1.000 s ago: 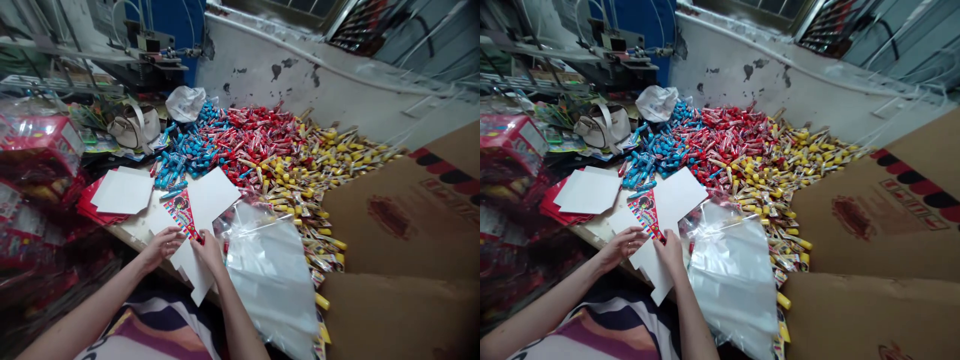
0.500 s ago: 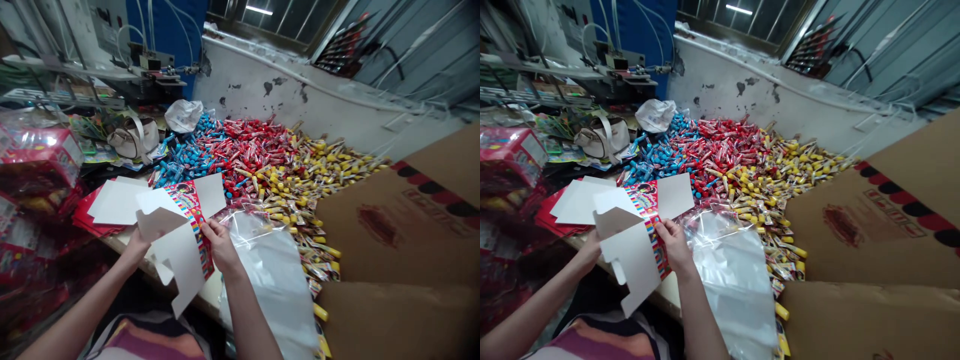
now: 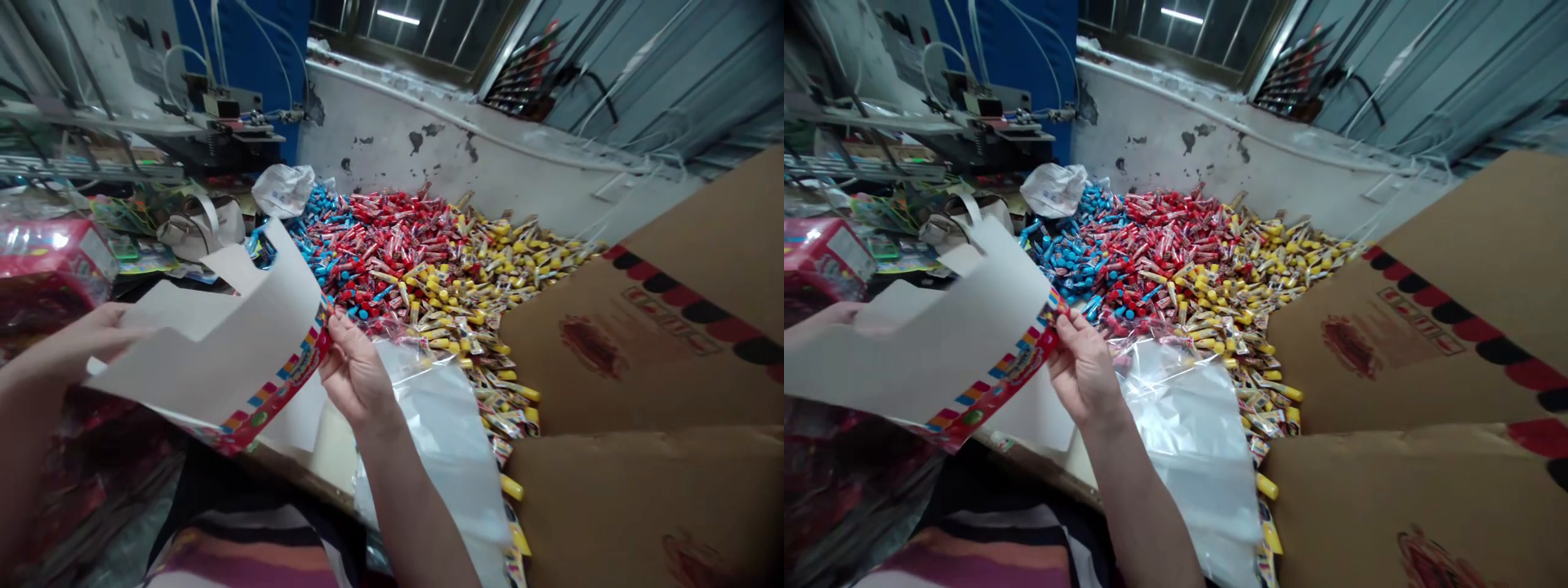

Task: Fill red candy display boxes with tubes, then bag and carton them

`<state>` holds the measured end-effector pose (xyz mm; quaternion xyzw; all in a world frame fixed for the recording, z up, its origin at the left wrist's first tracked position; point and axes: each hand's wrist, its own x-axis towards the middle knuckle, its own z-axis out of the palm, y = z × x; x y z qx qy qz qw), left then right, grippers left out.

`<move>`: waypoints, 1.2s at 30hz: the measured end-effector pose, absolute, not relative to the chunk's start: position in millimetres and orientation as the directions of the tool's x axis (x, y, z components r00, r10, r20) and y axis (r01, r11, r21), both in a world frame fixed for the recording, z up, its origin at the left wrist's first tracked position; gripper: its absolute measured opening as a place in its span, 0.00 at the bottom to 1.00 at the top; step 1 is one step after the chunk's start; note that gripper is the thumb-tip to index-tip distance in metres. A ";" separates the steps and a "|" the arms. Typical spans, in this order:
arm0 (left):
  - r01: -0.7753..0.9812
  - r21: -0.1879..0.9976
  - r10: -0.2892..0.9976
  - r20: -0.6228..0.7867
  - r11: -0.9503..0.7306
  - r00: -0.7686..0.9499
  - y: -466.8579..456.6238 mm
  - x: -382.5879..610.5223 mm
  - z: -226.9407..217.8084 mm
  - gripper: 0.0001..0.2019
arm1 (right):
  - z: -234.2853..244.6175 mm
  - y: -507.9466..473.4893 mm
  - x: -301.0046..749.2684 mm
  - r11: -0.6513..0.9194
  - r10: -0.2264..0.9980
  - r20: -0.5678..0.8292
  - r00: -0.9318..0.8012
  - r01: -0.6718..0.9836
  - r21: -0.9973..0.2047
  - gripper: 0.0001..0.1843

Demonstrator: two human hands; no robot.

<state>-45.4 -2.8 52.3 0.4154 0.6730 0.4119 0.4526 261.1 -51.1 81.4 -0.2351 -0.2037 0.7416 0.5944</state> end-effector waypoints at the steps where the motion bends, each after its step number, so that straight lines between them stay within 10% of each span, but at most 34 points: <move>1: 0.257 0.898 0.929 -0.315 0.358 -0.194 -1.4 -45.8 57.3 0.23 | 61.8 -50.6 262.7 -0.231 0.972 -0.167 -0.166 -0.801 -0.553 0.10; 8: 0.864 0.486 0.953 -0.176 -0.134 0.246 -5.1 26.2 22.3 0.15 | -82.3 -66.7 275.5 -0.257 0.828 -0.557 0.061 -0.843 -0.473 0.07; 17: 0.772 0.467 0.893 0.345 -0.431 0.290 -84.5 97.2 67.0 0.24 | -109.8 -68.4 239.5 -0.120 0.843 -0.509 0.175 -0.861 -0.494 0.08; 25: 0.986 0.047 0.985 -0.053 -0.160 0.162 -104.7 112.6 23.8 0.22 | -100.2 -73.0 199.0 -0.073 0.866 -0.463 0.187 -0.870 -0.488 0.16; 36: 0.990 0.125 0.885 -0.453 -0.060 0.110 -65.2 92.7 -21.6 0.28 | -110.7 -77.8 207.1 -0.134 0.844 -0.528 0.090 -0.919 -0.370 0.09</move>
